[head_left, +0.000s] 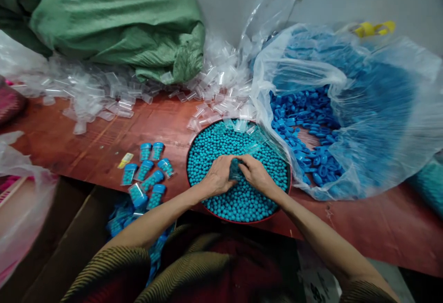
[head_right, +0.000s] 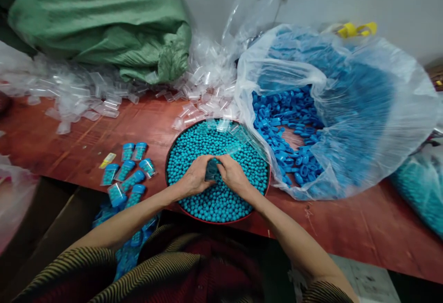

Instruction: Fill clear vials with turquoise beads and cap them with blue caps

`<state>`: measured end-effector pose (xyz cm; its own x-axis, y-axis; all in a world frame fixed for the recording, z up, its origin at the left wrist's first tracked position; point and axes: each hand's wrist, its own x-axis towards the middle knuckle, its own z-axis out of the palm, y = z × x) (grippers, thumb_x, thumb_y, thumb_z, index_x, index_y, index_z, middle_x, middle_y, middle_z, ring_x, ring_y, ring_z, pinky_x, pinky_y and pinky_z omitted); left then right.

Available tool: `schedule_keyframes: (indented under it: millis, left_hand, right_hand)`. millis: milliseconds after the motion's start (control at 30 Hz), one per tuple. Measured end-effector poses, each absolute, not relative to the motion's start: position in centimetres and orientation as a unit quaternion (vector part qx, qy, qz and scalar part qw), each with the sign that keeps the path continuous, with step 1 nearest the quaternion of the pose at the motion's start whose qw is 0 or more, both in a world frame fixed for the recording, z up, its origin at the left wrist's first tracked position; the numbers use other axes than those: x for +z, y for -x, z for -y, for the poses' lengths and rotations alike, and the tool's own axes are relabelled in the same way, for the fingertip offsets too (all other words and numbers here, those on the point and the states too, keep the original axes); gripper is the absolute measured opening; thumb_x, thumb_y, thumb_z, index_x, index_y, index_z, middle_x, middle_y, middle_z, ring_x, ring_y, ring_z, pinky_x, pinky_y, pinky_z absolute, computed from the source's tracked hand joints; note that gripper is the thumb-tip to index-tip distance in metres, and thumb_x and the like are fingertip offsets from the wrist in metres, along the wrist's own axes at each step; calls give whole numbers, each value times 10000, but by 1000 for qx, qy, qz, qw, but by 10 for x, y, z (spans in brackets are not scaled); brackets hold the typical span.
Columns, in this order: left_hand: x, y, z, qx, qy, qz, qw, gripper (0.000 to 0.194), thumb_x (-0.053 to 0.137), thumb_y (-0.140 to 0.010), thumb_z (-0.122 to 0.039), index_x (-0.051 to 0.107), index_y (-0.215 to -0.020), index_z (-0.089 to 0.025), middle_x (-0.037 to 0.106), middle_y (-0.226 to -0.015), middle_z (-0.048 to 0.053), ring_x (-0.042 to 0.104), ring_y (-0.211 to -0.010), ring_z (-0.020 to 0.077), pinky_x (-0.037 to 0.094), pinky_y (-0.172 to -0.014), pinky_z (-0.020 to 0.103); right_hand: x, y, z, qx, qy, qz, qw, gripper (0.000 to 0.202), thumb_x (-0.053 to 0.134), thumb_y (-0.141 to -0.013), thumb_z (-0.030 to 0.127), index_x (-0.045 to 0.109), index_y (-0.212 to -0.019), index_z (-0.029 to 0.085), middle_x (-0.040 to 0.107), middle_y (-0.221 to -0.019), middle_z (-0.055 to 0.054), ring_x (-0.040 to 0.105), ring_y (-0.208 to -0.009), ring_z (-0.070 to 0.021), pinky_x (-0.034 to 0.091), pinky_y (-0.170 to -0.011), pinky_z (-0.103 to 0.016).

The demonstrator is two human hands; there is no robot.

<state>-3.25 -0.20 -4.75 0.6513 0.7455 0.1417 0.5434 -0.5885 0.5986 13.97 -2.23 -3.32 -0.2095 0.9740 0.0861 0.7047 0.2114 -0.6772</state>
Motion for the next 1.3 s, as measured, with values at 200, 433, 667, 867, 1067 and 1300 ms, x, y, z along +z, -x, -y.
schedule_keyframes:
  millis: [200, 433, 667, 867, 1067, 1300]
  left_hand:
    - [-31, 30, -4, 90, -863, -404, 289, 884, 683, -695, -298, 199, -1416, -134, 432, -1357, 196, 424, -1235, 334, 391, -978, 510]
    - [-27, 26, -6, 85, -864, -409, 280, 605, 644, -699, -281, 405, -1238, -149, 543, -1151, 116, 501, -1073, 279, 443, -895, 438]
    - [-34, 28, -7, 114, -877, -387, 261, 608, 617, -717, -261, 377, -1262, -137, 547, -1141, 117, 520, -1043, 270, 454, -895, 434]
    - [-45, 22, -7, 183, -896, -347, 206, 536, 634, -691, -200, 406, -1171, -129, 385, -1354, 214, 330, -1320, 363, 357, -1036, 540]
    - [-49, 18, -11, 182, -897, -328, 234, 753, 651, -672, -211, 282, -1315, -75, 280, -1442, 267, 254, -1379, 374, 299, -1102, 516]
    - [-30, 14, -17, 98, -871, -386, 287, 1015, 681, -656, -282, 79, -1460, -136, 373, -1419, 203, 377, -1292, 361, 359, -1020, 521]
  right_hand:
    - [-3, -163, 10, 95, 644, 736, 187, 336, 451, -910, 280, 536, -1218, 178, 582, -1193, -123, 581, -1053, -230, 485, -841, -342]
    - [8, -162, -24, 64, 670, 737, -69, 312, 507, -883, 383, 573, -1091, 160, 580, -1100, -134, 621, -913, -242, 471, -709, -308]
    - [-4, -178, -29, 124, 672, 718, 133, 281, 462, -869, 209, 592, -1095, 105, 642, -1036, -132, 609, -887, -207, 459, -815, -319]
    - [-26, -166, -18, 270, 571, 712, 307, 255, 577, -779, 221, 668, -1015, 185, 709, -973, -51, 631, -762, -177, 495, -792, -330]
    - [-37, -158, -11, 330, 574, 666, 344, 263, 523, -797, 216, 706, -987, 209, 730, -961, -24, 662, -862, -199, 500, -834, -340]
    - [-32, -162, -10, 316, 588, 652, 361, 301, 452, -871, 301, 693, -1023, 201, 715, -1014, -46, 644, -941, -215, 479, -900, -381]
